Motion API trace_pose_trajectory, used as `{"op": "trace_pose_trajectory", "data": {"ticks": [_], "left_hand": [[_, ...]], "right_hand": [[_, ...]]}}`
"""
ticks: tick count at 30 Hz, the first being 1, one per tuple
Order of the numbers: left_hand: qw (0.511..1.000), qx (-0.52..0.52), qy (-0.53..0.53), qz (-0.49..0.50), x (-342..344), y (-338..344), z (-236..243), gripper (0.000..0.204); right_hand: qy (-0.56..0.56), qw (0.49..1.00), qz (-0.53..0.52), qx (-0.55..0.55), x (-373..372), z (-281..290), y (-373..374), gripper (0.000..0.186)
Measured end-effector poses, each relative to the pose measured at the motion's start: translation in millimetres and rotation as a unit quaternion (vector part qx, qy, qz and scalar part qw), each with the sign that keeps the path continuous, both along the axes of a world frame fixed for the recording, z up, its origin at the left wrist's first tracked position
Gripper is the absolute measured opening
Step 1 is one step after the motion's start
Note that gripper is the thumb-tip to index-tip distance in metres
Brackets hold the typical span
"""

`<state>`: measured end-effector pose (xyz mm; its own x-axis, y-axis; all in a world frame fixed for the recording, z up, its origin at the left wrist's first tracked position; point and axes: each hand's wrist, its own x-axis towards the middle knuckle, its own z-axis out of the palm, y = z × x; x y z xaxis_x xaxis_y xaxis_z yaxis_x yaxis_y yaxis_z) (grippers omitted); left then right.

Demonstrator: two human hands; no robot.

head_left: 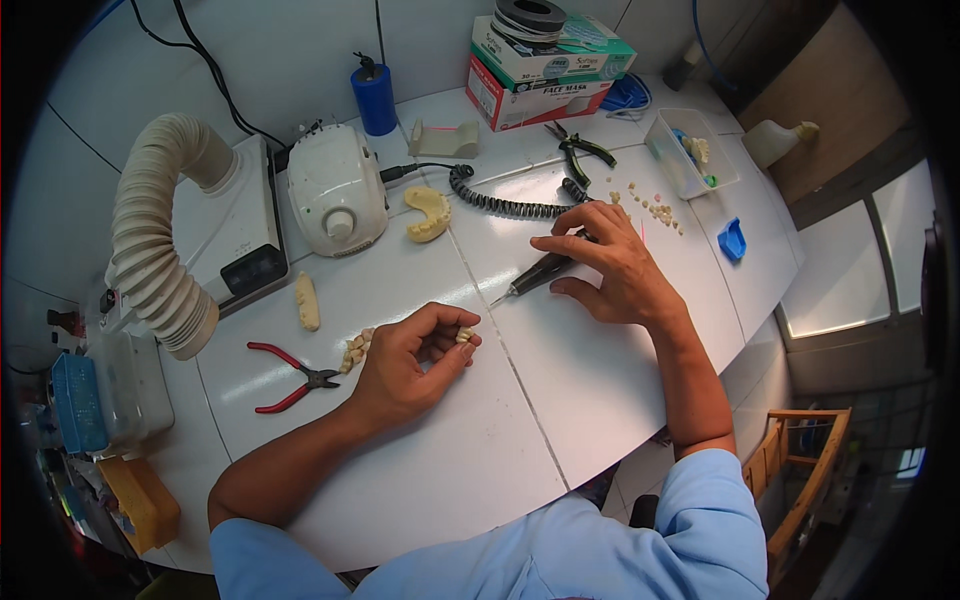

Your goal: Polishing a small dental crown or prosthetic component using a handheld rotary tool.

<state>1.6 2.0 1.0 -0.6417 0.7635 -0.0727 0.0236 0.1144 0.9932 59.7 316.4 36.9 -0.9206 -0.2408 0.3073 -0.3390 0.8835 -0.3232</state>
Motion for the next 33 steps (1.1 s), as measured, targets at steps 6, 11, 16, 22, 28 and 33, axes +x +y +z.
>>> {"op": "trace_pose_trajectory", "data": {"ticks": [6,11,16,22,28,33], "left_hand": [[1.000,-0.016,0.011,-0.013,0,2,2,0.027],[1.000,-0.007,-0.009,0.004,1,3,2,0.026],[0.999,-0.015,-0.017,0.041,2,4,-1,0.025],[0.997,-0.072,0.008,0.015,-1,4,5,0.024],[0.999,-0.041,-0.001,0.020,0,3,4,0.026],[0.998,-0.046,-0.013,0.034,0,4,2,0.025]], "right_hand": [[-0.030,0.999,0.019,-0.019,-6,-17,-2,0.051],[-0.019,0.999,0.032,-0.010,-8,-20,-4,0.043],[0.006,1.000,0.030,0.007,-11,-25,-10,0.035],[0.001,1.000,0.025,0.002,-9,-23,-15,0.033],[-0.007,1.000,0.029,0.003,-9,-22,-16,0.034],[-0.009,1.000,0.024,0.009,-8,-23,-16,0.033]]}}
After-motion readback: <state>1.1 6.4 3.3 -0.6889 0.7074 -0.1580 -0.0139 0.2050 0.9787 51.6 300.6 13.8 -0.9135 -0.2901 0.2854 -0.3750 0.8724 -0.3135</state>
